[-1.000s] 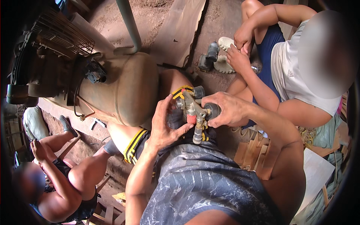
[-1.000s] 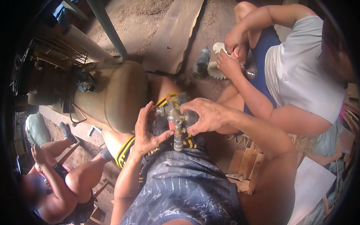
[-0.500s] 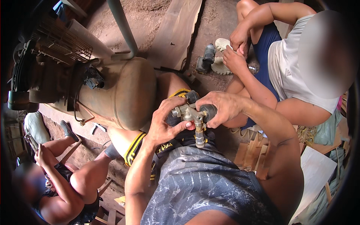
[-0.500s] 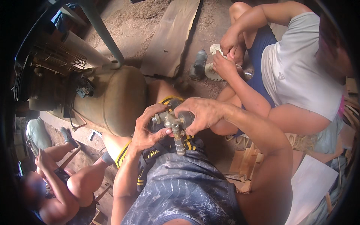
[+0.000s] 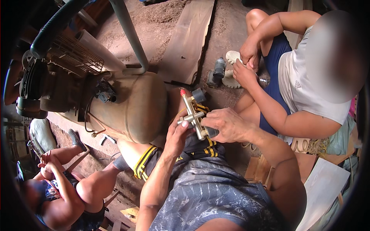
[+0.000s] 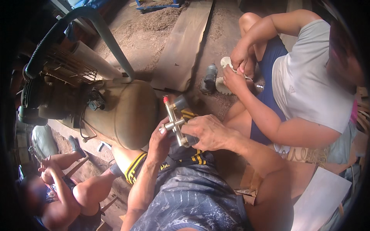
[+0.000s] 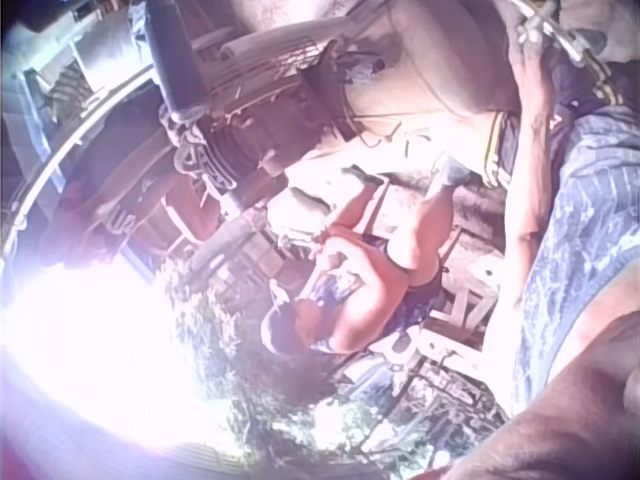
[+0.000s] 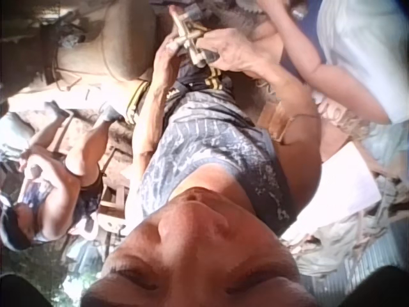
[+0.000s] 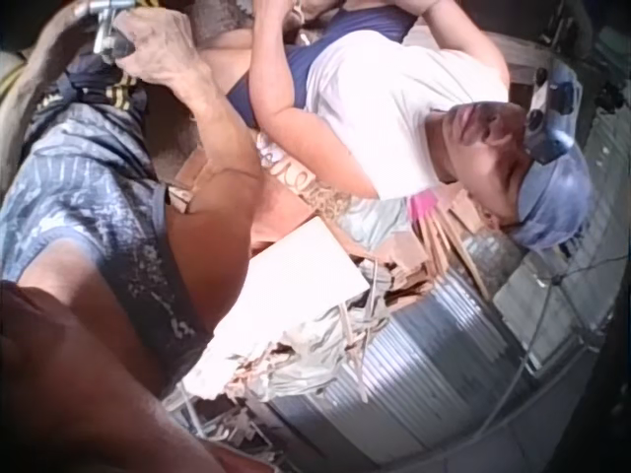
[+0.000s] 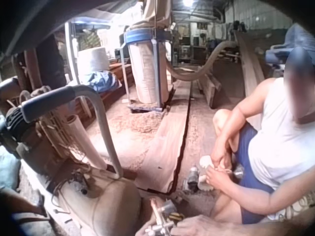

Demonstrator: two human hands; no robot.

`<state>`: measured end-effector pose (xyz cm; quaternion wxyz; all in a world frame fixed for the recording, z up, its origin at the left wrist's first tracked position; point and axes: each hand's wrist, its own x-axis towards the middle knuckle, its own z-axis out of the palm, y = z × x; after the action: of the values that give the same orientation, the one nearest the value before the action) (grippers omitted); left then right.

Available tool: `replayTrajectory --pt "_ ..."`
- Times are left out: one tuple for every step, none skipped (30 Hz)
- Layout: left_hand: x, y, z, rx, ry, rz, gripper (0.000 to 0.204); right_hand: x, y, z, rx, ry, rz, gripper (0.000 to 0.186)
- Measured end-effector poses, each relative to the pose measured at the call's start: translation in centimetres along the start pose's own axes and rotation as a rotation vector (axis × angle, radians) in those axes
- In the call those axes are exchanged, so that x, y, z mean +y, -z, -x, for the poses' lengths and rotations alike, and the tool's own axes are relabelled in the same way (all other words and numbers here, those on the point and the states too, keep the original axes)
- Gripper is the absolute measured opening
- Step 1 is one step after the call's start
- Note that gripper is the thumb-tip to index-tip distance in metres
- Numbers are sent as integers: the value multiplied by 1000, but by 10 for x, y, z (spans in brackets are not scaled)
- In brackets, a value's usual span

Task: The recorder is working with a group of people to inspect and repair an air compressor manifold and pressure switch assembly.

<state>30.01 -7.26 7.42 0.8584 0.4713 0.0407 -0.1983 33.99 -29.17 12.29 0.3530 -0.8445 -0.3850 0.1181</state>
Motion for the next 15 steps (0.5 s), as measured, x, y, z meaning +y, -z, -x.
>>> replayTrajectory --pt "-2 -2 -2 80 26 5 62 -1 -6 -1 18 8 120 41" --pt "-4 -2 -4 133 19 29 49 -2 -12 -2 30 13 178 44" --pt "-6 -2 -5 167 44 13 49 -3 -17 -2 53 42 169 44" --pt "-7 -1 -9 210 23 63 41 -5 -20 -3 100 45 144 47" --pt "-9 2 -13 262 26 111 33 -6 -22 -3 137 27 121 50" --pt "-10 5 -15 217 -14 205 29 -7 -23 -2 139 23 43 54" --pt "-10 9 -17 195 -4 258 31 -7 -21 0 140 22 38 54" --pt "-11 14 -19 170 32 301 32 -8 -19 4 93 -97 -247 54" --pt "-11 19 -20 147 55 343 33 -7 -16 7 56 -188 -543 54" --pt "-13 22 -22 168 72 352 34 -5 -14 8 119 -173 -645 53" --pt "-14 25 -23 161 58 359 34 -4 -13 8 190 -200 -712 46" --pt "-14 27 -25 98 77 391 33 -2 -13 8 245 -298 -746 39" --pt "-15 28 -26 37 101 426 32 -2 -14 7 300 -403 -780 33" --pt "-15 27 -26 48 125 463 33 -1 -18 5 383 -404 -698 26" --pt "-15 25 -27 32 123 476 33 -1 -22 2 390 -406 -694 26"
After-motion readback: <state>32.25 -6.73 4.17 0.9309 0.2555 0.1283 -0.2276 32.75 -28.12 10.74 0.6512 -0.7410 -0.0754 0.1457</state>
